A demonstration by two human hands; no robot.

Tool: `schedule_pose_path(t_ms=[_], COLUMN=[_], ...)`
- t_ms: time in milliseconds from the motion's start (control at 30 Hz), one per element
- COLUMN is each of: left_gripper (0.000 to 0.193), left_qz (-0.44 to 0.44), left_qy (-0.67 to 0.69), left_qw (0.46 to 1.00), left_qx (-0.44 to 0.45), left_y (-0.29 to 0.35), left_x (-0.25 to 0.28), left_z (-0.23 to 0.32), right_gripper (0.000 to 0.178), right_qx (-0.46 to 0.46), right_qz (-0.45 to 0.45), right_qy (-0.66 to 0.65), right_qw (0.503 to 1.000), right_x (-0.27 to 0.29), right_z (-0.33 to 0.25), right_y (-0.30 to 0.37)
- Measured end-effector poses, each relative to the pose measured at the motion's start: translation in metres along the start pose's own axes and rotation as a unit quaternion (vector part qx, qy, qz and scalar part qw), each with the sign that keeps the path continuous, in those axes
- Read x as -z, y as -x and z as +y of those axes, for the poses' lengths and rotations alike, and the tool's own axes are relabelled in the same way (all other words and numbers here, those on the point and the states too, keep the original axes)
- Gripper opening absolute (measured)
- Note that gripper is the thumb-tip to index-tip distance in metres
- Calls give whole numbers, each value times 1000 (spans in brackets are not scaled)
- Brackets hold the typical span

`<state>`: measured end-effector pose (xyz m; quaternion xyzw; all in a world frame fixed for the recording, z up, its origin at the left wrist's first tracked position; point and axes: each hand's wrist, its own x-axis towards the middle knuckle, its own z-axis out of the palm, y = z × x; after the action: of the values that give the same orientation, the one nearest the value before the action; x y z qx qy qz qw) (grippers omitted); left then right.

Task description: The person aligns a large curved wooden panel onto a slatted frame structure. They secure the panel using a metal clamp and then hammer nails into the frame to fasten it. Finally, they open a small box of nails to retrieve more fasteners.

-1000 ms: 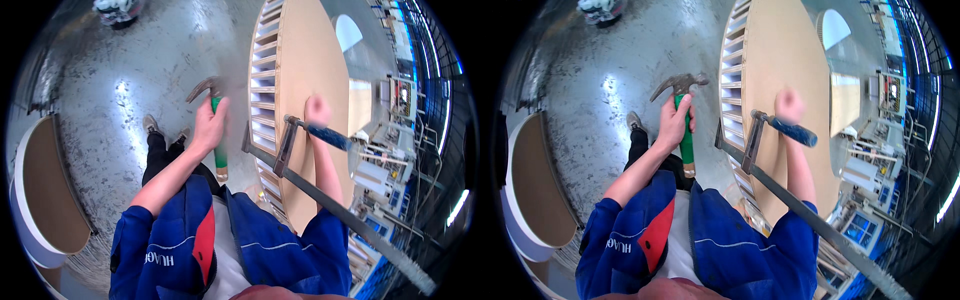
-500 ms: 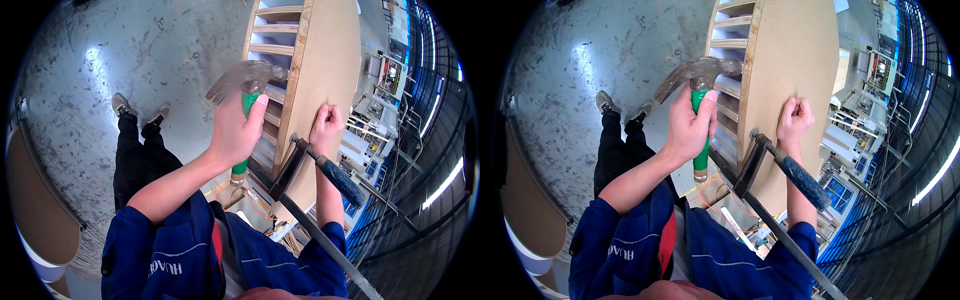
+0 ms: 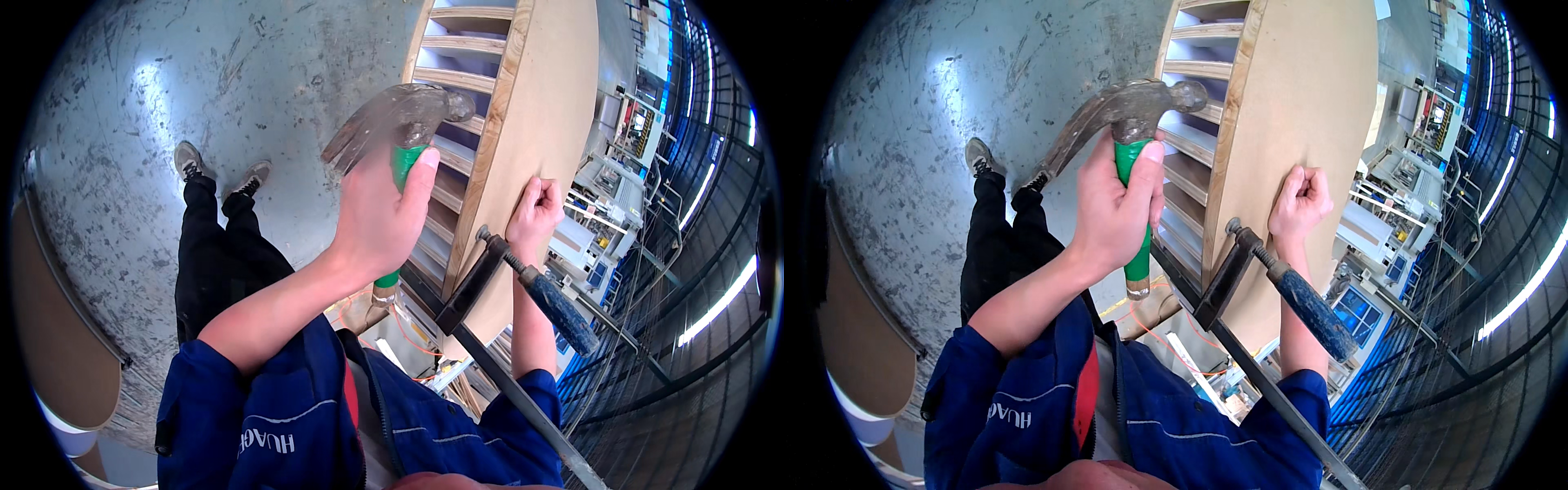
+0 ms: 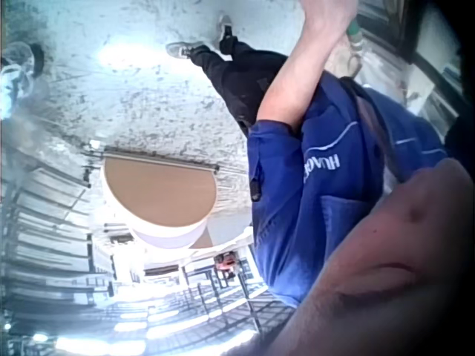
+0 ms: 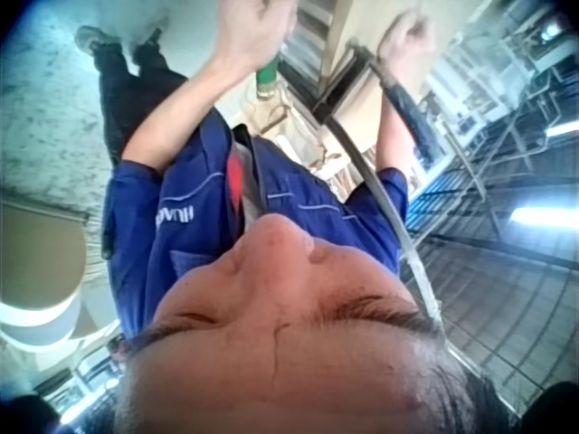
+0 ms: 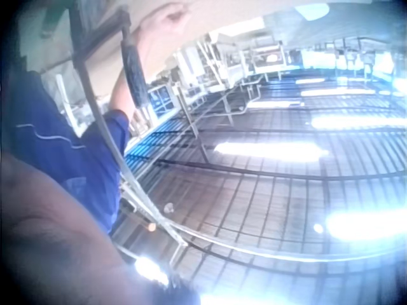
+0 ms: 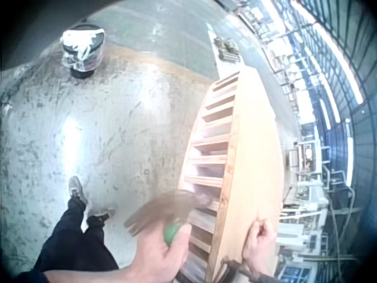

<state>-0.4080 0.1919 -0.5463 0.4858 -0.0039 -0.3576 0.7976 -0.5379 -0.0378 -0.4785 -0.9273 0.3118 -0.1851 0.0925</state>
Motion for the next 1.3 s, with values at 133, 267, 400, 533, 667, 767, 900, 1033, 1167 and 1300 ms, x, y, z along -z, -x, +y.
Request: schedule_pose_path(t_ms=[133, 267, 400, 533, 667, 767, 900, 1033, 1167, 1300], left_gripper=[19, 17, 17, 16, 16, 16, 17, 17, 17, 17], left_qz=[22, -36, -8, 44, -12, -26, 24, 19, -18, -25], left_qy=[17, -26, 7, 38, -25, -29, -7, -56, -11, -21], left_qw=[1000, 999, 1000, 998, 999, 999, 1000, 998, 1000, 999], left_qx=[-9, -1, -3, -28, -18, -17, -16, 2, 1, -3], left_y=[4, 0, 3, 7, 0, -3, 5, 9, 7, 6], left_x=[-4, -3, -1, -5, -4, -2, 1, -4, -8, -6], left_z=[3, 3, 4, 3, 1, 2, 2, -2, -2, 2], right_gripper=[28, 29, 28, 28, 28, 28, 29, 30, 30, 30], right_qx=[-6, -5, -10, -18, -20, -12, -34, -46, -21, -7], right_qz=[4, 5, 5, 7, 5, 4, 3, -18, -2, 9], right_qy=[-5, -5, -2, 9, 0, 3, -17, -6, -1, -12], right_qw=[1000, 1000, 1000, 1000, 1000, 1000, 999, 999, 1000, 1000], right_x=[-2, -2, -2, -2, -3, -3, -3, -2, -3, -4], right_z=[1, 0, -1, 0, -3, -6, -9, -9, -6, -4], right_y=[1, 1, 1, 2, 2, 0, 0, 3, 2, 0])
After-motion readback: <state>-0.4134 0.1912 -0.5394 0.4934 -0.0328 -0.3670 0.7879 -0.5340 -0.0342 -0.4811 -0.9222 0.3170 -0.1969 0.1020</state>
